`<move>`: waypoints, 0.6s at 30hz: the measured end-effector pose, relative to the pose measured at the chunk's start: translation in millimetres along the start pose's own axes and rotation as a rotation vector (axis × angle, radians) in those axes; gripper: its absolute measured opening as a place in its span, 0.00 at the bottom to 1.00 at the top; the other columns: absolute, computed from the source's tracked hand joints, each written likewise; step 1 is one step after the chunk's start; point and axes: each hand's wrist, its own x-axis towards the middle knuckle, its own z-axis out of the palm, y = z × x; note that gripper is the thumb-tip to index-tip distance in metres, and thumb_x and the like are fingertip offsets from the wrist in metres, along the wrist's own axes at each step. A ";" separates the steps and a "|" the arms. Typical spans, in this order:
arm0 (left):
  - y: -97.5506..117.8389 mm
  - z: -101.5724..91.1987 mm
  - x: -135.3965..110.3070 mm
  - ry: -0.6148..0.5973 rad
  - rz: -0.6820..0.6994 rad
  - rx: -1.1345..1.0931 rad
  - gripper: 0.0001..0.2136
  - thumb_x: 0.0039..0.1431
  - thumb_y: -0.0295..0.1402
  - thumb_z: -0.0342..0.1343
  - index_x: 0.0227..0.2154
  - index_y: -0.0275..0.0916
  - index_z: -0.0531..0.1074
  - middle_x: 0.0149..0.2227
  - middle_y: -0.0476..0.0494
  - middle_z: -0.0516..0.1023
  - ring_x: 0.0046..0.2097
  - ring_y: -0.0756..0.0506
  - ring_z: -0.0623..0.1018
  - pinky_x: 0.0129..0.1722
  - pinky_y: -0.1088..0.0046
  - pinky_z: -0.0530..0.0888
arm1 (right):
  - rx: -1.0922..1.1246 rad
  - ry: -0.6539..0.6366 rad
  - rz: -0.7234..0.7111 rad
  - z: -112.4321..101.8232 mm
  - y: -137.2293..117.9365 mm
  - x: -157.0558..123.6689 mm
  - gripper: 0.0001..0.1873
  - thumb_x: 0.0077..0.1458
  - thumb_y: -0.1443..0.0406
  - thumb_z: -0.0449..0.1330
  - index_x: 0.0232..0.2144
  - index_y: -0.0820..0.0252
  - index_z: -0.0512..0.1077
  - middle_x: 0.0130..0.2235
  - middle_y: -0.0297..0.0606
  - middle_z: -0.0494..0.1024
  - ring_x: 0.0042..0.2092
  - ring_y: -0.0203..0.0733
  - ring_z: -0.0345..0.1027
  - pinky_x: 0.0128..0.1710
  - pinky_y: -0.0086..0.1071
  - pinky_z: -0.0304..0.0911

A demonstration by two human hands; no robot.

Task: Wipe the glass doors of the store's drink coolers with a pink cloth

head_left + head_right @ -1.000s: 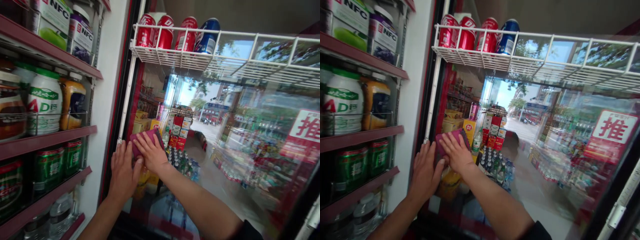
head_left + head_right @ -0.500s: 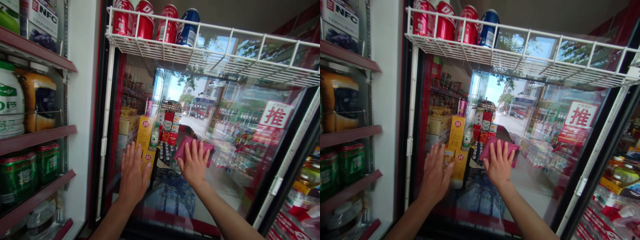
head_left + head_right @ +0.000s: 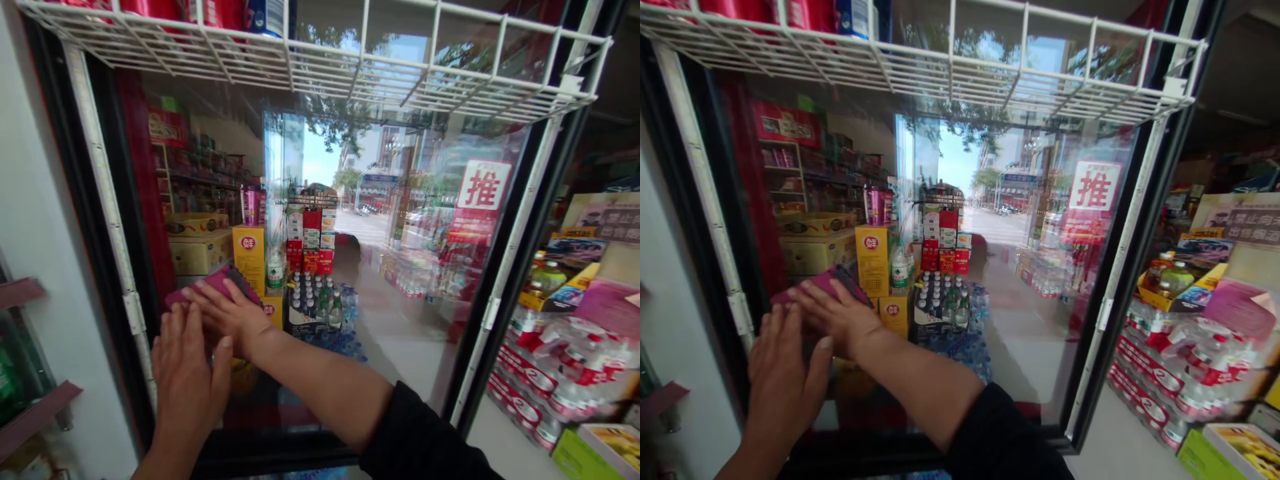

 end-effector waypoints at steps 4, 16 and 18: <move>18.8 8.4 -0.1 -0.026 -0.002 -0.005 0.38 0.74 0.46 0.47 0.80 0.37 0.44 0.81 0.23 0.46 0.82 0.24 0.48 0.76 0.31 0.54 | -0.029 0.022 -0.015 -20.9 20.6 -48.9 0.42 0.70 0.56 0.59 0.79 0.59 0.51 0.83 0.39 0.43 0.83 0.51 0.33 0.83 0.55 0.39; 117.3 55.5 -7.8 -0.095 0.142 -0.098 0.38 0.74 0.45 0.50 0.80 0.39 0.45 0.81 0.24 0.48 0.81 0.25 0.50 0.76 0.32 0.55 | -0.036 0.160 0.239 -56.3 87.5 -231.0 0.42 0.75 0.53 0.53 0.81 0.53 0.43 0.82 0.33 0.46 0.83 0.50 0.34 0.81 0.59 0.38; 133.9 63.1 -9.1 -0.101 0.165 -0.118 0.37 0.74 0.44 0.50 0.80 0.39 0.45 0.81 0.25 0.48 0.82 0.26 0.50 0.77 0.34 0.54 | -0.054 0.193 0.282 -56.1 97.0 -254.1 0.41 0.75 0.51 0.53 0.81 0.51 0.44 0.82 0.33 0.47 0.83 0.51 0.35 0.81 0.59 0.35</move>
